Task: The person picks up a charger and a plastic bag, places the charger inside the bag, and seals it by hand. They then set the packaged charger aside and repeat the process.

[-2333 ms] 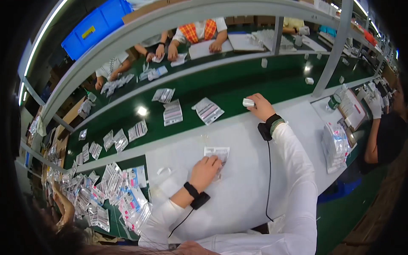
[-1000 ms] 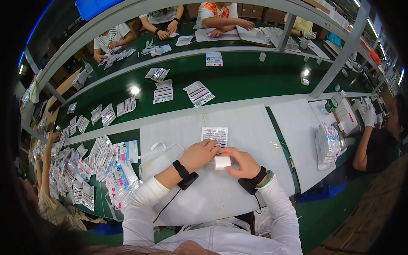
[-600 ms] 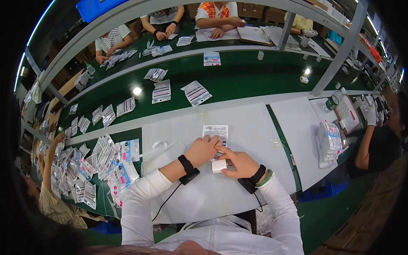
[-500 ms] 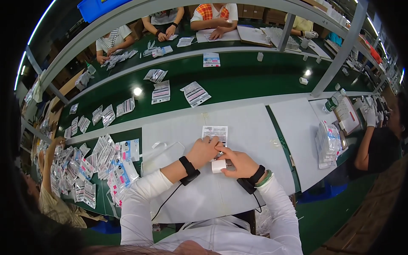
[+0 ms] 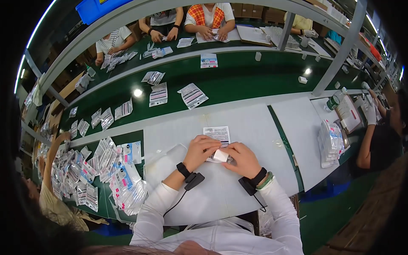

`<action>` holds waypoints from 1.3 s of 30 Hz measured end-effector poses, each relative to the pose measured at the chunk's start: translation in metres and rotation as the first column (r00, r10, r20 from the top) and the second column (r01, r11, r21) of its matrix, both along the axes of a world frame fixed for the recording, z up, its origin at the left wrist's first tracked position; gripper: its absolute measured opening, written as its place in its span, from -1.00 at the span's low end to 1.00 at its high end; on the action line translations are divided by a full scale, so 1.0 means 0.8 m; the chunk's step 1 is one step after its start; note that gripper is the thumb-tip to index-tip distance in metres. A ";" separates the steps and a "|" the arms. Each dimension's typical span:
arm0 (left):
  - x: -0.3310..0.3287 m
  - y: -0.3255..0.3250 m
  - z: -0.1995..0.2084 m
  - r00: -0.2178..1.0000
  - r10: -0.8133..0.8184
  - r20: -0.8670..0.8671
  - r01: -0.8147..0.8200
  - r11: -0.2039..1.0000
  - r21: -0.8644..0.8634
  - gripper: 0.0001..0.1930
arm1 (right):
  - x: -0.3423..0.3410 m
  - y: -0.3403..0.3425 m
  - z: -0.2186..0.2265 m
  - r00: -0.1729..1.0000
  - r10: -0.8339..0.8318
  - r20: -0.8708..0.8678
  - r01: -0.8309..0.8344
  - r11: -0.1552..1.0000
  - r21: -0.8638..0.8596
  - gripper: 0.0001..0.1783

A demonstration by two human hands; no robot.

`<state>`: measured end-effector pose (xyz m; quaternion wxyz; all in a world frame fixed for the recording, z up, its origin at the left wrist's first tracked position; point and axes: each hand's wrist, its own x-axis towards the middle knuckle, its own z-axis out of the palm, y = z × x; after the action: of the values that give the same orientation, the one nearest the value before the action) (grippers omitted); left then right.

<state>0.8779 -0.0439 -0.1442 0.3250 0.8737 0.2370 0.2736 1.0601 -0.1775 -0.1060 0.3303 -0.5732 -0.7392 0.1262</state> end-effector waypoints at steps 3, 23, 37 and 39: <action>-0.001 -0.008 0.004 1.000 0.020 0.004 -0.020 0.998 0.068 -0.79 | -0.008 0.001 -0.002 0.994 -0.099 0.037 0.098 0.995 0.013 -0.49; 0.030 -0.026 0.032 0.913 0.387 -0.127 -0.187 0.676 0.713 -0.79 | -0.008 0.046 -0.025 0.989 -0.138 -0.044 0.135 0.989 -0.058 -0.73; 0.038 -0.006 0.018 0.865 0.441 -0.238 -0.229 0.771 0.594 -0.86 | -0.019 0.045 -0.023 0.997 -0.071 -0.006 0.070 0.996 -0.059 -0.74; 0.025 -0.006 0.016 0.913 0.346 -0.217 -0.202 0.845 0.496 -0.84 | -0.017 0.038 -0.022 0.995 -0.093 0.032 0.095 0.994 -0.060 -0.73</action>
<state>0.8979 -0.0486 -0.1310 0.0247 0.9131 0.3349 0.2312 1.0466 -0.1471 -0.1238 0.3075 -0.6190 -0.7119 0.1248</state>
